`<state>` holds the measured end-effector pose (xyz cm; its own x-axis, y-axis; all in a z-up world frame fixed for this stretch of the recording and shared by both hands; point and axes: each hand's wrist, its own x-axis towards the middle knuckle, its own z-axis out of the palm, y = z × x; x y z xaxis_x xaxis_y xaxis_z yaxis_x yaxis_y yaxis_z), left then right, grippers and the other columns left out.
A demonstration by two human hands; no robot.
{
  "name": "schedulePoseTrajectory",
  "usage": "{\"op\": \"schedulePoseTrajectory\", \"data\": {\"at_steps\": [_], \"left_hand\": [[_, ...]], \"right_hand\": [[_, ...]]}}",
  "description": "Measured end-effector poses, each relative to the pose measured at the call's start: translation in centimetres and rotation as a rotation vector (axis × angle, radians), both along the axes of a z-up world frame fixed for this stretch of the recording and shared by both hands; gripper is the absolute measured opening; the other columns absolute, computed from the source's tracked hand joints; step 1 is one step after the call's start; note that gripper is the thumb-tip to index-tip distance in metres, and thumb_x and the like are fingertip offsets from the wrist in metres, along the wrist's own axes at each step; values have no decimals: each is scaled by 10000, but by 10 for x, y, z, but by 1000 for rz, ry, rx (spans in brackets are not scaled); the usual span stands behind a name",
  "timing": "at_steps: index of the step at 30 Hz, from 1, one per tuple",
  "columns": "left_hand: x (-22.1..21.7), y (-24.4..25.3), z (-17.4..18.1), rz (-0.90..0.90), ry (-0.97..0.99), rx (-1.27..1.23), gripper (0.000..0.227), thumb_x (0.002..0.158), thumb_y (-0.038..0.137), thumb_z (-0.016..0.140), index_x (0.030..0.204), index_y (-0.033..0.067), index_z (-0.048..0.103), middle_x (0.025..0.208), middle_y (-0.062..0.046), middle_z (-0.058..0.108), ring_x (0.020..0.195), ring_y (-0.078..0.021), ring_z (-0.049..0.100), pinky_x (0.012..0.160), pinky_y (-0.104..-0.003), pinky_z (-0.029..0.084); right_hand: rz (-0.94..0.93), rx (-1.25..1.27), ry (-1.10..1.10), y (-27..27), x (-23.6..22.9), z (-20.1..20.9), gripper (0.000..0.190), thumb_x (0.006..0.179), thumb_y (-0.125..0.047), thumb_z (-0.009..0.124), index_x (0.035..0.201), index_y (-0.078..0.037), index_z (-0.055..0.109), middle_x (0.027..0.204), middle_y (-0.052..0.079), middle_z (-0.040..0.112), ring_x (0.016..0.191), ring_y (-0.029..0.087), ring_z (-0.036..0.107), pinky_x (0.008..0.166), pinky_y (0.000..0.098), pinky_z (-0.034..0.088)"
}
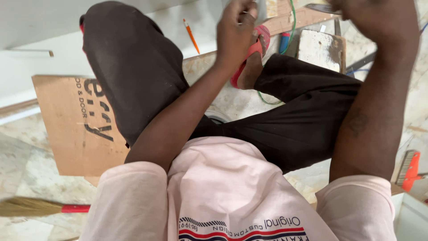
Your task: The person sits on the floor and applies masking tape to the edges of a white wooden cabinet frame. They use both hands to unroll the tape, press it onto the wood, and tear it off at intervals.
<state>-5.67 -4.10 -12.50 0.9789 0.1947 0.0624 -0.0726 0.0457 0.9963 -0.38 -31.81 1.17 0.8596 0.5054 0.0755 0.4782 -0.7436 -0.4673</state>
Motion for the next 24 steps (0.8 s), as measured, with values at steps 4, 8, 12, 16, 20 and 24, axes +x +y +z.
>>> {"op": "schedulePoseTrajectory", "data": {"at_steps": [4,8,12,16,20,24], "left_hand": [[-26,-16,12,-103,27,178,478,1049,19,539,1518,82,468,1484,-113,544,1201,-212,684,1047,-313,596],[-39,-20,23,-100,-85,286,549,1013,4,569,1540,74,430,1586,-81,459,1455,-267,511,1198,-355,500],[-41,-18,20,-123,-111,384,552,1041,10,567,1561,97,402,1630,-79,431,1519,-260,471,1266,-367,459],[-38,-18,11,-196,-95,482,557,1095,38,550,1608,72,336,1627,-110,411,1490,-257,495,1244,-348,481],[-35,-19,3,-217,-130,648,592,1056,14,538,1600,21,306,1639,-155,380,1444,-280,504,1220,-382,470],[-36,-17,2,-217,-148,734,629,1028,-45,511,1615,38,301,1655,-129,375,1475,-274,499,1252,-381,463]], "right_hand": [[-57,107,133,-36,14,-16,178,1125,-47,565,1046,76,666,959,126,719,844,157,704,748,265,578],[-196,65,203,-54,18,-32,192,1145,-60,599,1011,57,670,914,124,709,810,164,691,760,291,581],[-81,134,158,-51,21,-32,193,1141,-50,562,1074,98,665,973,155,724,871,182,718,827,302,625],[-111,120,213,-35,20,-22,202,1147,-85,574,1098,89,664,962,151,717,844,176,708,793,293,614],[-59,139,208,-22,19,-15,175,1141,-62,594,1104,96,662,966,157,714,842,178,705,771,282,601],[-23,130,181,-10,15,-9,155,1127,-48,613,1100,97,663,957,156,712,826,175,700,736,267,583]]}}
